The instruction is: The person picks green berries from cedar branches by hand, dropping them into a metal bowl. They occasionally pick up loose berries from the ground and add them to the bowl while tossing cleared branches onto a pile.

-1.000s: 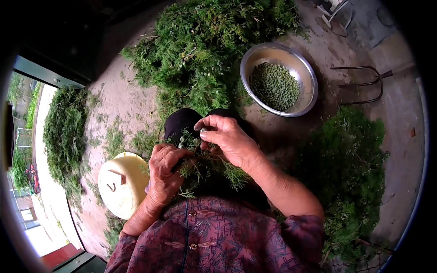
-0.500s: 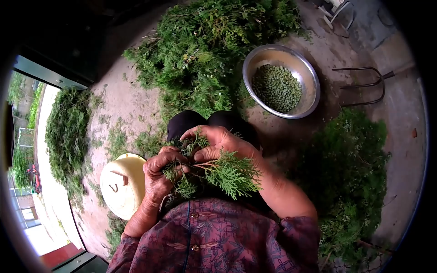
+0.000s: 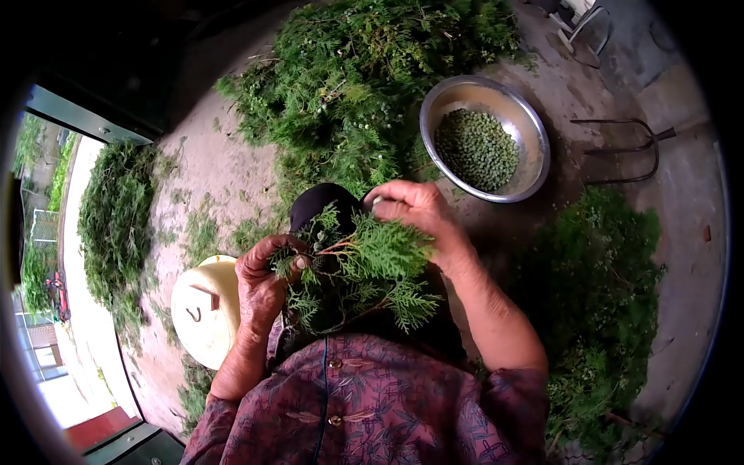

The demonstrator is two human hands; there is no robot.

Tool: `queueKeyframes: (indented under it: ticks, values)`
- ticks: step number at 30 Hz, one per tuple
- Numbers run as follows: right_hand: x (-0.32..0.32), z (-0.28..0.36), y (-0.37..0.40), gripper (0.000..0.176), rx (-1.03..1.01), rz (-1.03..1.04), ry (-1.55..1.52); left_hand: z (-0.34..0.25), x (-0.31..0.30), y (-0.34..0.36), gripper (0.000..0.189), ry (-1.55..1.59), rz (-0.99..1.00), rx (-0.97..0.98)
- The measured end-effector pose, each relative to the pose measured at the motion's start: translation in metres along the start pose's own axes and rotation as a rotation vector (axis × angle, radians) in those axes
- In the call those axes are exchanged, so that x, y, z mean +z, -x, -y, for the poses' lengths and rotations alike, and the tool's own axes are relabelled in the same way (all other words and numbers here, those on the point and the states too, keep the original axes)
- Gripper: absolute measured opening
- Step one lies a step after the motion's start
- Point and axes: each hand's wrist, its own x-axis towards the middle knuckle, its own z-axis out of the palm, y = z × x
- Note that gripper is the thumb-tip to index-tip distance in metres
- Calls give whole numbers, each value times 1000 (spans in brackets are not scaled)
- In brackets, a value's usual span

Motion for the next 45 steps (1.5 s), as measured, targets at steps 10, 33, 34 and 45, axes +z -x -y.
queueKeyframes:
  ticks: [10, 33, 34, 45]
  values:
    - [-143, -34, -32, 20, -60, -762, -748, 5, -14, -7, 35, 121, -64, -158]
    - [57, -25, -52, 18, -428, 254, 547, -6, 14, 15, 32, -885, 307, 749]
    - [51, -20, -51, 17, -351, 195, 489, -5, 13, 15, 32, -885, 307, 717]
    - [-111, 3, -20, 38, -142, -751, 767, -6, -50, 42, 57, -938, -202, 545]
